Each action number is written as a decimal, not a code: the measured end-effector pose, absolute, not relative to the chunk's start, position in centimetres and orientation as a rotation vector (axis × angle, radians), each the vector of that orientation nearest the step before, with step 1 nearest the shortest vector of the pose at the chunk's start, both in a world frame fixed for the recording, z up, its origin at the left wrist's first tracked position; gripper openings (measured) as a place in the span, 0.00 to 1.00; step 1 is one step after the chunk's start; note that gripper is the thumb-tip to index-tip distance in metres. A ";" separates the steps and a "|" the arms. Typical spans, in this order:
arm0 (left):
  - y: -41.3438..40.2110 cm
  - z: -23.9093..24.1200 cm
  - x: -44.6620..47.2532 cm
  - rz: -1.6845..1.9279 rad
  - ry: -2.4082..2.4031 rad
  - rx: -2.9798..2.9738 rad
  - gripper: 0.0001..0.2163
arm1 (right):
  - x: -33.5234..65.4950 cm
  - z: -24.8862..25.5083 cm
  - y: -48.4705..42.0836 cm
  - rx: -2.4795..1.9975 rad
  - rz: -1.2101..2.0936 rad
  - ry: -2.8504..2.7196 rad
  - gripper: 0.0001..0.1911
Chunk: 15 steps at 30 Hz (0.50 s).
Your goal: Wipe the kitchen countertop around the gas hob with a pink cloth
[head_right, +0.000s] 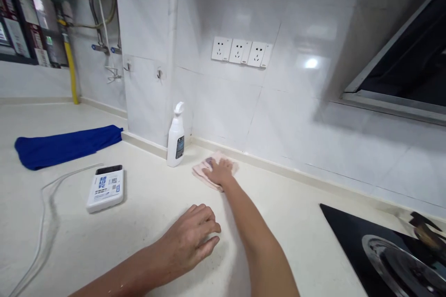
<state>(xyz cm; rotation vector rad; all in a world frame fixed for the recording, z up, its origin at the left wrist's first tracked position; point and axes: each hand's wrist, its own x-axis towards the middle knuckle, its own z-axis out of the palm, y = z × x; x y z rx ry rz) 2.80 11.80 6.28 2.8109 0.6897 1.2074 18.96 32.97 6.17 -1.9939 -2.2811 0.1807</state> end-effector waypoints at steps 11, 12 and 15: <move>13.3 5.6 1.6 1.385 0.659 2.771 0.05 | 24.3 6.1 27.0 -1.562 0.098 -2.587 0.29; 13.4 5.5 1.5 1.374 0.662 2.775 0.05 | 27.1 6.2 26.2 -1.657 0.066 -2.530 0.29; 13.9 5.4 1.4 1.337 0.703 2.762 0.07 | 35.5 6.6 22.6 -1.957 -0.007 -2.311 0.31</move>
